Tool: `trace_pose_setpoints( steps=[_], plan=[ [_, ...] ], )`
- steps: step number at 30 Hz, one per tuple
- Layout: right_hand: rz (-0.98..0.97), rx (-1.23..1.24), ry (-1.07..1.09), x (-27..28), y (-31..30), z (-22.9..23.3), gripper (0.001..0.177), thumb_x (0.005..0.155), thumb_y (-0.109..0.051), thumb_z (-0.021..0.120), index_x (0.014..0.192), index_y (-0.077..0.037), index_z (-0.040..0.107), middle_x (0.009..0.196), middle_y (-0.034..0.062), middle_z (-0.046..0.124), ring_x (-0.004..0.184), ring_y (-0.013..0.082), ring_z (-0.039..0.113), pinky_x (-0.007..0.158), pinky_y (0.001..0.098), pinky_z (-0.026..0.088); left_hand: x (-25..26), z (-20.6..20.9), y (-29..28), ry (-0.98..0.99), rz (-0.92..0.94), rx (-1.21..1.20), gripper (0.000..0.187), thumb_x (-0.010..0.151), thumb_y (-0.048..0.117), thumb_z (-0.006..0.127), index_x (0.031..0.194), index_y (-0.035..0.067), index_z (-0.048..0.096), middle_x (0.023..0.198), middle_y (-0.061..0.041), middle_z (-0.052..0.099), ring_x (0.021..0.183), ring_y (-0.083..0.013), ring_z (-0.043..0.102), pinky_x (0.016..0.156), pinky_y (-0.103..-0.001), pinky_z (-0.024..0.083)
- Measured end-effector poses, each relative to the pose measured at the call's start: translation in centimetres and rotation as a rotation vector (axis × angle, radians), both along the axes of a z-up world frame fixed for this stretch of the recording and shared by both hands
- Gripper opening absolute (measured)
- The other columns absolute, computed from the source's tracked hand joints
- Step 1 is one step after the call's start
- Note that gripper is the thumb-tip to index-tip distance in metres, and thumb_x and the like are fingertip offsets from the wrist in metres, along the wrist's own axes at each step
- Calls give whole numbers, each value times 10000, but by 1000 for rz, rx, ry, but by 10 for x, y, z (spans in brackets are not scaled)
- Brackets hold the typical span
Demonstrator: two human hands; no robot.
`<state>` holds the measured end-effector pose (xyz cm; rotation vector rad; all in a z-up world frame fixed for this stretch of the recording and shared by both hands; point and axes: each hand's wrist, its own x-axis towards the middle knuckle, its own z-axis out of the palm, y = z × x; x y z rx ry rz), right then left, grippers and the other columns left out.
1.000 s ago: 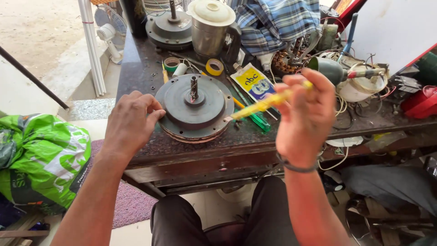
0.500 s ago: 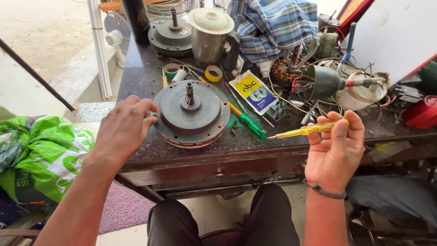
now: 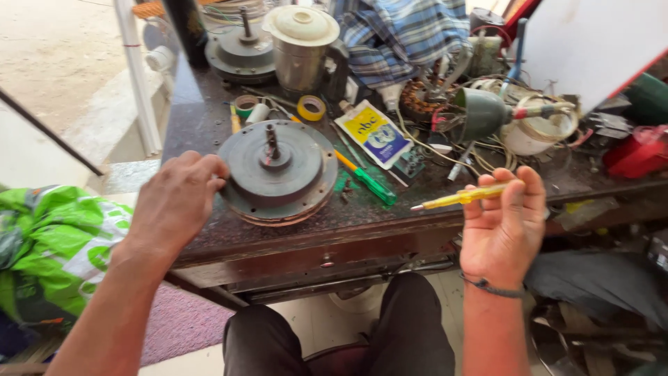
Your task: Disassembling and inspecting the internal components of a ceiling fan motor.
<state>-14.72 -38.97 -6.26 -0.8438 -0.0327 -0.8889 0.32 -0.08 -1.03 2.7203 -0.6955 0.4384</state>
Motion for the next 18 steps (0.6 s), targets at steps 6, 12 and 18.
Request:
trace_pose_setpoints(
  steps=[6,12,18],
  plan=[
    [104,222,48,7,0,-12,206,1052,-179,636,1251,-128,629,1156,39,683,1067,182,671,917,371,588,-4,7,-4,83,113,61,273,974,343,649,1111,112,698,1011,-128,689,960,-350,680,808,-472,530],
    [123,446,-66,0,-47,-19,192,1055,-122,597,1243,-95,627,1109,72,687,1022,180,676,915,335,578,0,-2,2,73,108,108,224,1008,317,622,1099,141,727,993,-110,704,951,-339,688,825,-466,535],
    [64,222,-100,-37,-79,28,231,1055,-143,575,1278,-109,626,865,9,576,648,98,476,586,255,414,2,-5,-1,53,99,30,221,985,303,643,1068,111,713,979,-119,692,920,-346,678,789,-468,520]
  ],
)
